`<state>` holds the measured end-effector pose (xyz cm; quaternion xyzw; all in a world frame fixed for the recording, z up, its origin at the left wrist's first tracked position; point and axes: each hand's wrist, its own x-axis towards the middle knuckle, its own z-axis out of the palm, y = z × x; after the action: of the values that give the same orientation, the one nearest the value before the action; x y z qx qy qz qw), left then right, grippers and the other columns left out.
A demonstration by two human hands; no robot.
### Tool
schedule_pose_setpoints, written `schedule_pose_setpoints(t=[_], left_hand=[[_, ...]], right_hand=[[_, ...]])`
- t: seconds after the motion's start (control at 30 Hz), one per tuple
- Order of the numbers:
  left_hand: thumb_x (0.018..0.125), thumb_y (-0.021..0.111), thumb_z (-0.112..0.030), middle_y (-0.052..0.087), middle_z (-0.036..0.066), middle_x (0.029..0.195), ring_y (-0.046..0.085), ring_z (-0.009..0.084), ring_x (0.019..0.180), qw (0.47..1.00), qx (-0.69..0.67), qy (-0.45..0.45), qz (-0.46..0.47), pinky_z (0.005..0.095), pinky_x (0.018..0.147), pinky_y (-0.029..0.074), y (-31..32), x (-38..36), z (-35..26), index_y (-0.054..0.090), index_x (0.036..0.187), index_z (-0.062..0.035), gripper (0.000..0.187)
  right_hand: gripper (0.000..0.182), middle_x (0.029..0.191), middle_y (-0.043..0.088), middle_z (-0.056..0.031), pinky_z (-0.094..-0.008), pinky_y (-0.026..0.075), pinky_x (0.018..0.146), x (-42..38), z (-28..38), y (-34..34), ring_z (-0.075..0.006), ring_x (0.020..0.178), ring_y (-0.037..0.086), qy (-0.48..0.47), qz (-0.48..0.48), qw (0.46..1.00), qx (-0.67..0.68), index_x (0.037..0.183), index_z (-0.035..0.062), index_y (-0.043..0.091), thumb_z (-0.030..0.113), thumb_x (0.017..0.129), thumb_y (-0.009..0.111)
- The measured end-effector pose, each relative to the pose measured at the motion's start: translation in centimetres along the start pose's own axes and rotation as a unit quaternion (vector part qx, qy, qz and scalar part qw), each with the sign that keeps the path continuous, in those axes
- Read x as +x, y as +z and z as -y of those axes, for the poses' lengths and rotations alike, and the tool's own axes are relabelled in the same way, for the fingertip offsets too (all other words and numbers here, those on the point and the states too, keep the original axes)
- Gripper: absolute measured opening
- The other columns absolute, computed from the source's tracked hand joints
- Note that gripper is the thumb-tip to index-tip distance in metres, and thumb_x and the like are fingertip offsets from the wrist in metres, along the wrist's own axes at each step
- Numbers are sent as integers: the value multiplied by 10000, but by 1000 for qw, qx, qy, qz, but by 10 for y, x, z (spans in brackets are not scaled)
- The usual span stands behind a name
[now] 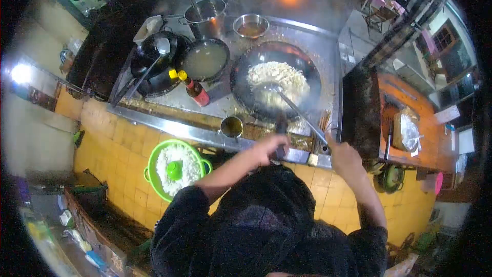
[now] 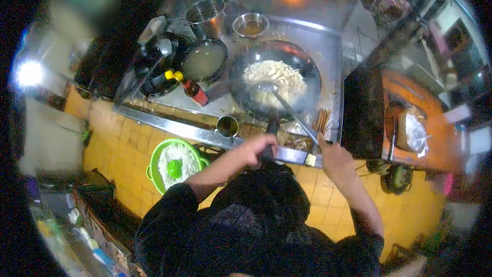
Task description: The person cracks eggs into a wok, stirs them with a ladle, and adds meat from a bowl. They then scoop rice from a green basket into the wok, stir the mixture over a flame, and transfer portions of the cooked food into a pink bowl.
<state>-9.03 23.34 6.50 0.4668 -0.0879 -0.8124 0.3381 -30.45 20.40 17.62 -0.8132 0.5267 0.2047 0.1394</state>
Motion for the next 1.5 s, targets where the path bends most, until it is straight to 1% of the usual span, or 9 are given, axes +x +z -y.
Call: schedule_pose_setpoints(t=[0.1, 0.27, 0.67, 0.87, 1.0, 1.17, 1.27, 1.37, 1.5], left_hand=[[767, 507, -149, 492, 4, 546, 459, 113, 457, 998, -28, 50, 4, 262, 487, 420, -64, 75, 16, 485, 645, -94, 136], [775, 520, -145, 495, 59, 547, 521, 165, 482, 999, -44, -12, 7, 312, 464, 451, 31, -44, 36, 527, 684, -65, 122], [739, 563, -107, 528, 60, 571, 515, 168, 467, 998, -3, -31, -49, 305, 456, 447, 19, -26, 42, 519, 653, -38, 119], [777, 525, -122, 491, 36, 566, 472, 146, 467, 992, 26, 119, 10, 253, 491, 417, -45, 43, 19, 476, 641, -84, 149], [790, 533, -133, 510, 72, 565, 506, 157, 465, 996, -84, -40, 11, 292, 429, 424, -2, -7, 46, 525, 724, -51, 106], [790, 531, -131, 510, 40, 556, 520, 149, 461, 982, 112, 150, -37, 290, 429, 429, -85, 104, 36, 518, 732, -21, 125], [781, 528, -108, 521, 49, 561, 520, 145, 463, 966, 95, 228, 73, 293, 426, 429, -106, 133, 32, 528, 707, -22, 114], [831, 496, -118, 543, 73, 637, 541, 188, 507, 982, 68, 172, -38, 316, 467, 460, -89, 116, 21, 509, 777, -12, 120], [760, 562, -88, 589, 109, 681, 572, 179, 536, 991, 18, 128, 30, 305, 497, 485, -104, 124, 17, 581, 771, 26, 116]], right_hand=[[514, 772, 591, -207, -410, 506, 607, 4, 4, 26, -342, 699, 607, -7, -34, 999, -7, 1290, 112, 335, 39, 785, 398], [505, 784, 595, -173, -383, 511, 565, 7, 4, 29, -312, 668, 611, 31, -57, 998, -22, 1309, 134, 303, 55, 817, 383], [556, 675, 583, -200, -420, 494, 543, 7, 6, 46, -347, 614, 597, 10, -75, 997, -1, 1296, 55, 290, 14, 761, 439], [525, 953, 544, -251, -403, 506, 571, 38, -4, 71, -314, 727, 609, 30, -90, 995, -42, 1298, 46, 282, 40, 788, 406], [574, 997, 527, -244, -413, 497, 641, 11, -23, 24, -362, 735, 585, -2, -155, 987, 41, 1280, 36, 298, 63, 744, 501], [388, 803, 553, -228, -427, 435, 628, 9, -22, 29, -388, 717, 558, -75, -279, 920, 266, 1207, 21, 382, 129, 842, 451], [350, 830, 533, -300, -466, 441, 623, 81, 7, 76, -417, 728, 557, -10, -186, 914, 360, 1083, -19, 415, 263, 876, 412], [431, 805, 546, -312, -504, 434, 684, 189, -8, 175, -458, 791, 535, -74, -114, 968, 211, 1020, -63, 447, 336, 880, 367], [483, 936, 514, -337, -497, 391, 796, 168, 0, 80, -447, 894, 510, 12, -96, 952, 291, 1028, -91, 457, 358, 875, 364]])
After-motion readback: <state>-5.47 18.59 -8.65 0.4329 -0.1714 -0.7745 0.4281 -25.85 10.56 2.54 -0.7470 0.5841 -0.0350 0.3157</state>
